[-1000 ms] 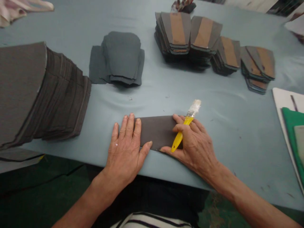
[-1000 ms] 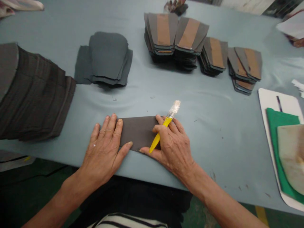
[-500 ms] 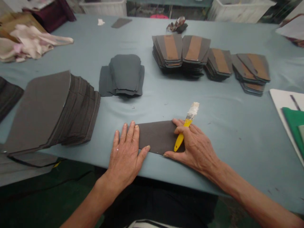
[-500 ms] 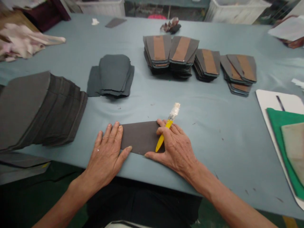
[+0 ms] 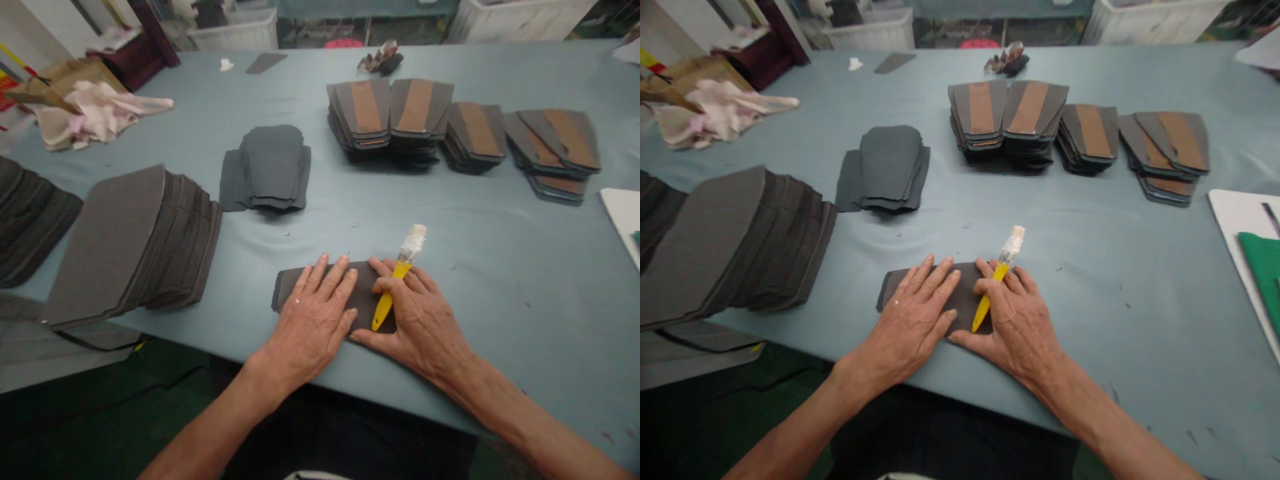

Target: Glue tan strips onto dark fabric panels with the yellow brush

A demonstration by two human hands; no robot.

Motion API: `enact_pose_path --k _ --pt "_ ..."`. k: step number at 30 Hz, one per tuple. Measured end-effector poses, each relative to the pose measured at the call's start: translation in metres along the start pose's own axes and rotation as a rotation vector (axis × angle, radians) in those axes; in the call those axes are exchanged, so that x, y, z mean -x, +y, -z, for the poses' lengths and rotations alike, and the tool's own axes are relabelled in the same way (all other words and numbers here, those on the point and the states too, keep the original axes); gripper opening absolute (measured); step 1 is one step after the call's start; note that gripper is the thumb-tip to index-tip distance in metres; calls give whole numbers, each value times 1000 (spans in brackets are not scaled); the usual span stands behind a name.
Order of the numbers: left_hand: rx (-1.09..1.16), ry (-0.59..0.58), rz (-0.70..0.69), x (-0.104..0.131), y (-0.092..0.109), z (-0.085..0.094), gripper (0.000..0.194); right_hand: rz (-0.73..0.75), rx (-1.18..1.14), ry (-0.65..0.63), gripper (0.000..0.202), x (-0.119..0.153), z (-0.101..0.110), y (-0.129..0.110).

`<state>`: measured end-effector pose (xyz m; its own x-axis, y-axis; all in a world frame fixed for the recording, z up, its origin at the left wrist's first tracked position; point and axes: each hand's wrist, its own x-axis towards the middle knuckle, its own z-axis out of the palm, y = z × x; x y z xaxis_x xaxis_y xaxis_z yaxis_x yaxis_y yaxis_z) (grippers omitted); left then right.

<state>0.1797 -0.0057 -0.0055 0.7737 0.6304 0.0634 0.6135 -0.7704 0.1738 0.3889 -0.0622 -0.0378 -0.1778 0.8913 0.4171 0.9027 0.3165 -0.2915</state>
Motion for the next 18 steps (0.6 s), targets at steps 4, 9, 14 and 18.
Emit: enact_pose_path --k 4,9,14,18 --pt "53 -72 -54 -12 0 -2 54 13 5 22 54 0 -1 0" --pt "50 -39 -32 -7 0 -2 54 25 8 33 53 -1 -2 -2" --pt "39 -8 -40 -6 1 -2 54 45 -18 47 54 2 -2 5" --pt "39 27 -46 -5 0 -6 53 -13 -107 67 56 8 1 11"
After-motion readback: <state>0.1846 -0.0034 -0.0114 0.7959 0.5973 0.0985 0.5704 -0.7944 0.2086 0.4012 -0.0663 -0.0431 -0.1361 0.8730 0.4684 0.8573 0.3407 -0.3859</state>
